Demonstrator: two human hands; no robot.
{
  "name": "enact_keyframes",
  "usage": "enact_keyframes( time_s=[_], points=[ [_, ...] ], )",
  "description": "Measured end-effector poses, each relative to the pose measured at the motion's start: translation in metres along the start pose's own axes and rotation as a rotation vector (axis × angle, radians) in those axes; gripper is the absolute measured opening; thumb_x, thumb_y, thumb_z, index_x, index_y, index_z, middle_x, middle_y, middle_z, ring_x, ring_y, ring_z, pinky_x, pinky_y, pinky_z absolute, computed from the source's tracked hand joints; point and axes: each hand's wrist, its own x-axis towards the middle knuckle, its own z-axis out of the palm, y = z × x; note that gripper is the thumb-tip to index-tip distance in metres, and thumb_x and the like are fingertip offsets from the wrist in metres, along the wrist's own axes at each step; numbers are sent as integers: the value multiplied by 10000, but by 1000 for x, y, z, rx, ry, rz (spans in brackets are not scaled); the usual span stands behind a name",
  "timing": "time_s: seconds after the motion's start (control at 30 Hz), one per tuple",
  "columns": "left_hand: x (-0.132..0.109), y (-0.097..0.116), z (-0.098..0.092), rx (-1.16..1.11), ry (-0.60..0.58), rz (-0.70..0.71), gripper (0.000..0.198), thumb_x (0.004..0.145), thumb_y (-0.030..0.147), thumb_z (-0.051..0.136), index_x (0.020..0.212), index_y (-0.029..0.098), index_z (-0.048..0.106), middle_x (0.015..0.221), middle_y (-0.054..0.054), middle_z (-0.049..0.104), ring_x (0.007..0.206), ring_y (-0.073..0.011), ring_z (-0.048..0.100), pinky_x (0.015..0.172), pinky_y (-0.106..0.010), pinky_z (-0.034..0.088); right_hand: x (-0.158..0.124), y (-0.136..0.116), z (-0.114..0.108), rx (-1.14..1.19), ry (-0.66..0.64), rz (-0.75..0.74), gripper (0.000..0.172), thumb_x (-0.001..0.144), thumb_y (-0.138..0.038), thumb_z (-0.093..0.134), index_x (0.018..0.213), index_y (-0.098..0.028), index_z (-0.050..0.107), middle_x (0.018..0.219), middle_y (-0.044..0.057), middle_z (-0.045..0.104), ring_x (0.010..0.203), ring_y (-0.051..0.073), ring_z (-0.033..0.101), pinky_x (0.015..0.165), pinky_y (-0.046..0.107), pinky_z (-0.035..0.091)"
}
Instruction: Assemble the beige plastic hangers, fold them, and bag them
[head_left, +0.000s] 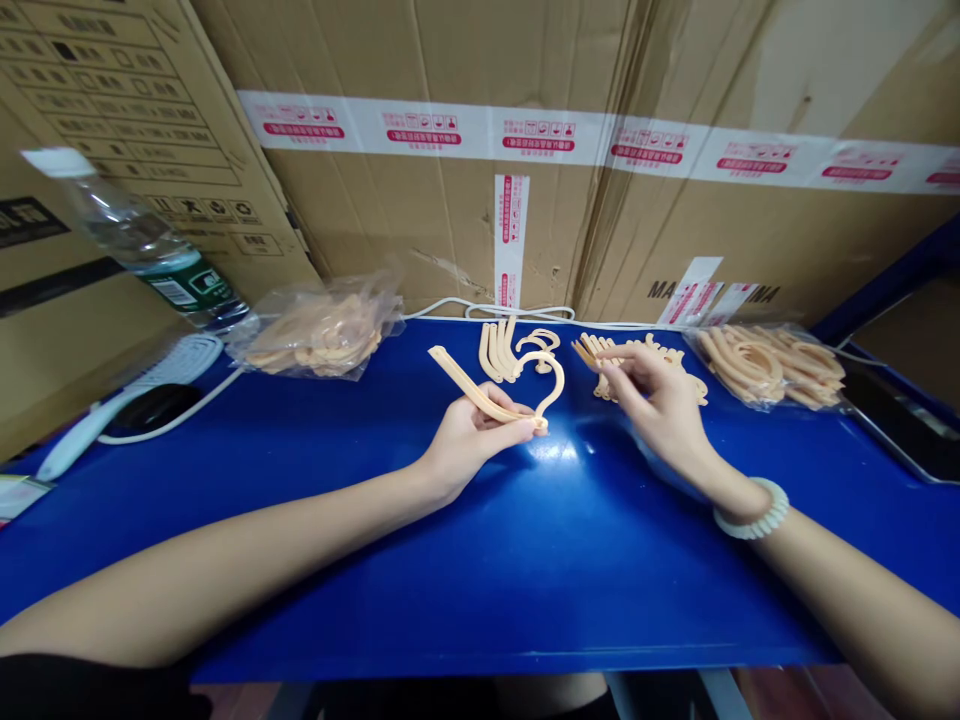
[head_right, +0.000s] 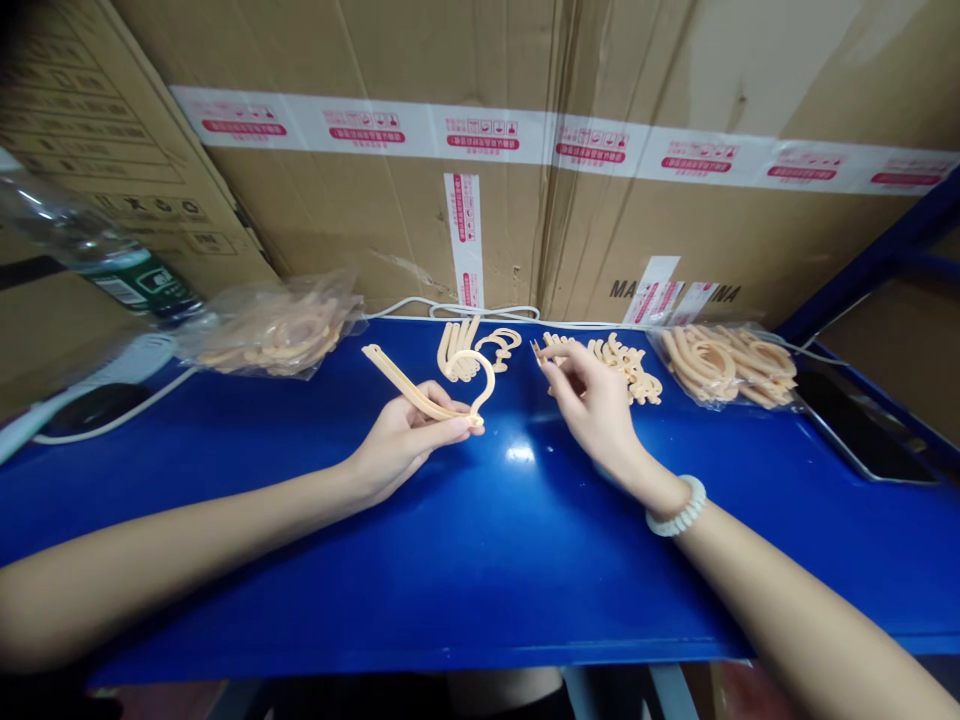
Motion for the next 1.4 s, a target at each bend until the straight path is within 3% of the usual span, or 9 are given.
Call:
enact_keyframes(
  time_s=[0.1,0.27,0.37,0.5,0.63,0.77,1.03,1.4],
  points=[
    [1,-1,-1,-8,-11,7,386,677,197,894,795,148,530,845,-50,771,829,-189,764,832,-328,585,-3,-16,-3,343,66,173,232,940,-466,674,1046,-261,647,756,3,691,572,174,634,539,301,455],
    [2,-3,-2,-22,-20,14,407,688,196,891,837,157,514,855,-38,770,827,-183,764,858,-341,584,-9,-28,-4,747,41,495,327,783,-455,827,996,-247,692,944,45,752,757,200,731,567,268,518],
    [2,-3,-1,-35,-25,16,441,688,202,895,865,167,493,856,-35,775,816,-171,764,846,-322,584,-12,-25,0,857,19,646,347,703,-414,889,938,-222,721,937,46,751,779,177,720,593,246,538],
    [2,-2,-1,-47,-32,11,462,683,191,896,886,178,480,847,-34,781,799,-162,761,839,-309,581,-15,-19,6,927,45,743,376,644,-295,937,906,-229,676,900,19,760,730,131,681,606,218,532],
    [2,-2,-1,-33,-39,1,456,689,184,889,894,185,481,846,-32,779,800,-166,759,838,-312,581,-19,-19,13,961,-62,759,432,654,-253,933,1000,-245,674,913,15,770,764,134,685,634,220,552],
    [2,-2,-1,-21,-65,6,466,676,184,896,894,187,485,842,-16,772,800,-171,758,821,-309,583,-25,-22,20,966,-236,735,321,698,-297,912,932,-202,712,939,43,760,844,159,702,668,233,576],
    [1,-1,-2,-34,-120,13,462,701,178,876,895,197,458,820,-8,763,763,-155,743,781,-294,573,-31,-18,27,905,-292,622,336,689,-330,924,935,-184,748,852,30,730,753,127,667,643,213,579],
    [2,-5,-7,8,-128,-9,487,693,201,891,907,199,454,855,-28,779,776,-161,750,788,-299,576,-30,-19,25,776,-355,477,291,757,-366,870,933,-181,730,863,52,761,786,171,706,678,276,598]
  ],
)
